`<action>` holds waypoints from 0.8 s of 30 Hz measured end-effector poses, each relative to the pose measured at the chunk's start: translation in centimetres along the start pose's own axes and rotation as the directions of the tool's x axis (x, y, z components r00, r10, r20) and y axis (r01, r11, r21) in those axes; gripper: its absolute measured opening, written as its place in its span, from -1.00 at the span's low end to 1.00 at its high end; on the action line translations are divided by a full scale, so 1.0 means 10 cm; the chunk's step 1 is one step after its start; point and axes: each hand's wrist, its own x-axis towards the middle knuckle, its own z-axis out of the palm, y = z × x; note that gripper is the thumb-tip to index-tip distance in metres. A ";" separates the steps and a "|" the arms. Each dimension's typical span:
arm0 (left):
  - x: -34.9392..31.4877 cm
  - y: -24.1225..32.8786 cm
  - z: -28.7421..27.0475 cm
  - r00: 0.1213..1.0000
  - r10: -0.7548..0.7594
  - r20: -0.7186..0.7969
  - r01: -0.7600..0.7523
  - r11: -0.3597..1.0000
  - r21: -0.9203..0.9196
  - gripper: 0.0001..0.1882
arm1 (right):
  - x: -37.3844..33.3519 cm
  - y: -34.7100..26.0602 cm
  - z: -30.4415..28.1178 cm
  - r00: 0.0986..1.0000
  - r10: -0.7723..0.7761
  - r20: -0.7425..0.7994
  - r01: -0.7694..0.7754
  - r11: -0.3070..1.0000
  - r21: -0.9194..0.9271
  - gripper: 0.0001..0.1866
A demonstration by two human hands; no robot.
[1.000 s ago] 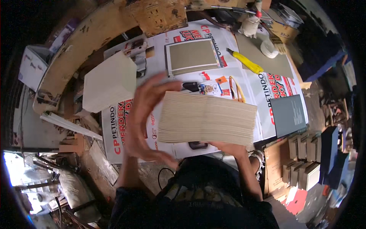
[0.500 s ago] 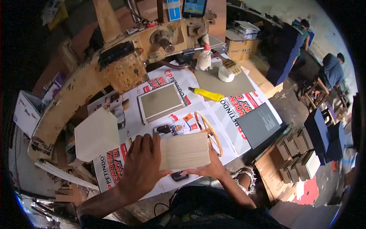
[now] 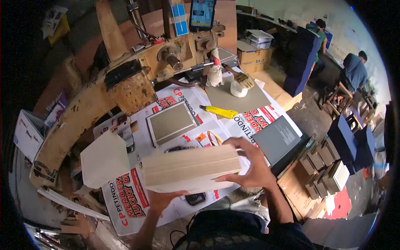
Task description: The person applies glue with a brush to the edges of several paper blocks and stacks them on a wooden board.
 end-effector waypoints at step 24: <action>-0.16 -0.51 0.12 0.975 -0.168 0.146 0.133 0.967 0.219 -0.17 | -0.22 1.01 0.35 0.961 0.177 0.214 -0.091 0.928 -0.362 0.34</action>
